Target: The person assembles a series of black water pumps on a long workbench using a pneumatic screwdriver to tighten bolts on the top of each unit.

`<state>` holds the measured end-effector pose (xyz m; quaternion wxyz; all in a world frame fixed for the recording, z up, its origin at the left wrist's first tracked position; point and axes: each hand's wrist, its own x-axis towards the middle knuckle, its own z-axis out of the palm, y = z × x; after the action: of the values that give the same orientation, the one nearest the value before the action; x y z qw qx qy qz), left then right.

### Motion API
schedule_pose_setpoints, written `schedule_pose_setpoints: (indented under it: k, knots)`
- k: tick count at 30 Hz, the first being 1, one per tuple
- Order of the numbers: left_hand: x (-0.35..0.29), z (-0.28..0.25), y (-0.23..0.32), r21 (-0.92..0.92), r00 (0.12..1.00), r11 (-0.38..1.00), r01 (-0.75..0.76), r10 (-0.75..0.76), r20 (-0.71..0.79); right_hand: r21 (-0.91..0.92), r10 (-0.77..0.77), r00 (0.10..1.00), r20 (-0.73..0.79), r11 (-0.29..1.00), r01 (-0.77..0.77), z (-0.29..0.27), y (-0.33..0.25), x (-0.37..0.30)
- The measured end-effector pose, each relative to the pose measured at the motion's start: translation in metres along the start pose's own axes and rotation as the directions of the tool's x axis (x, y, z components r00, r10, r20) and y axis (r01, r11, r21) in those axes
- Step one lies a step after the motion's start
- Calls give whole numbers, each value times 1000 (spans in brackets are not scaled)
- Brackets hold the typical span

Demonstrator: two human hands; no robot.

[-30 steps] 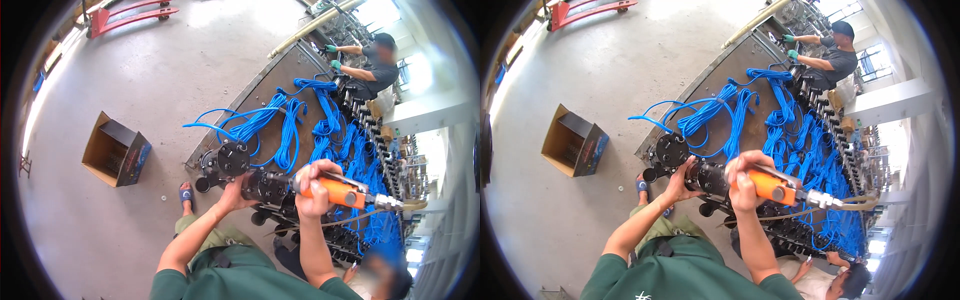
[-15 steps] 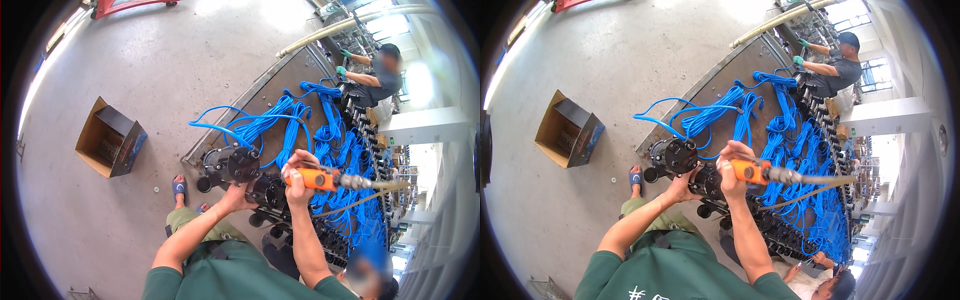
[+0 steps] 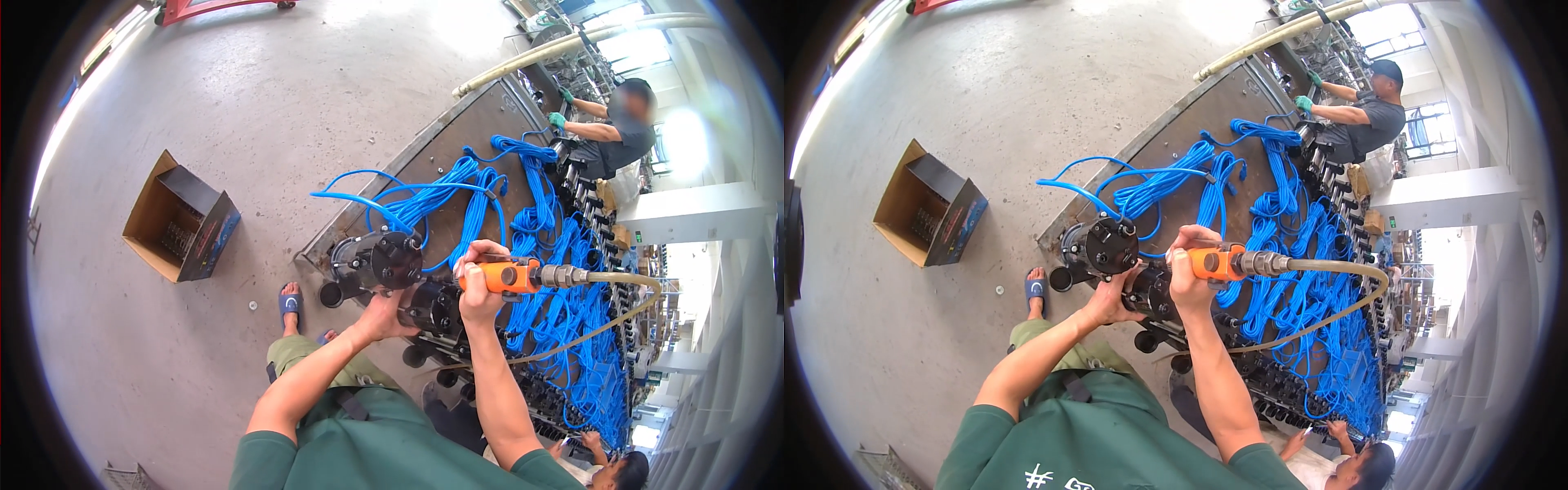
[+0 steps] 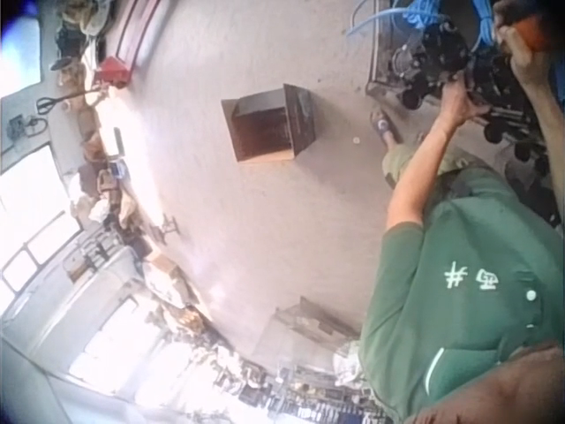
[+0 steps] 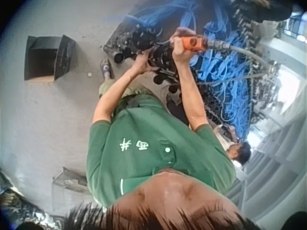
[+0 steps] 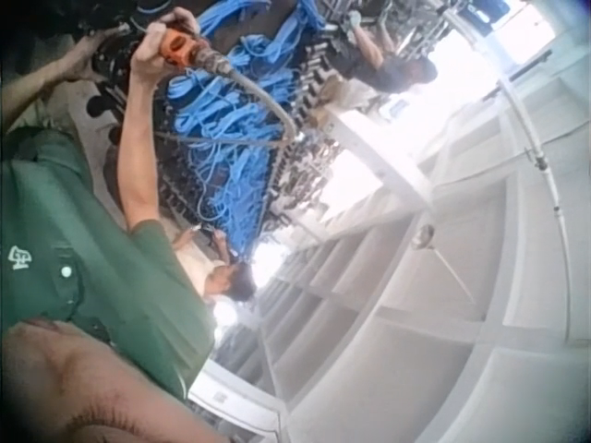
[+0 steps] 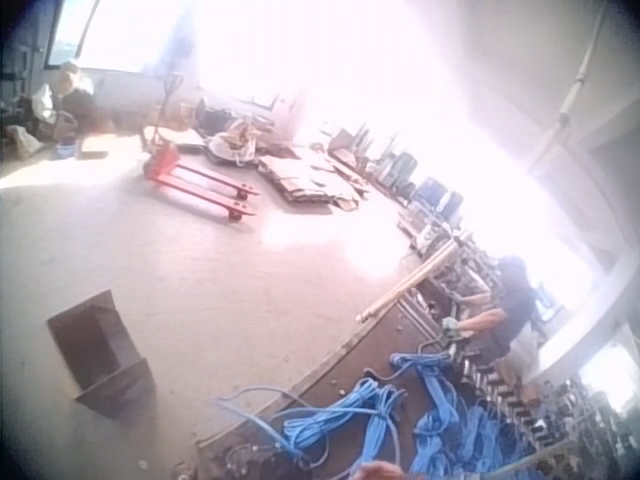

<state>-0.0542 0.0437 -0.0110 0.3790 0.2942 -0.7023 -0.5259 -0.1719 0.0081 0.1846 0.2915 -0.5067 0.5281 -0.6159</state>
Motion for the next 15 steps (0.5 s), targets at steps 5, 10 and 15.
schedule_pose_setpoints:
  k: [5, 10, 15]
  knots:
    - [0, 4, 0, 56, 998, 998, -35, 37, -42, 82, -8, 1000, -10, 997, 9, 2, 2, 1]
    - [3, 3, 2, -18, 1000, 1000, 4, -5, -20, 43, 8, 1000, -4, 999, -8, 0, 0, 1]
    - [5, 1, 6, 22, 999, 1000, -19, 20, -37, 33, 21, 1000, -14, 999, -20, -3, -1, 5]
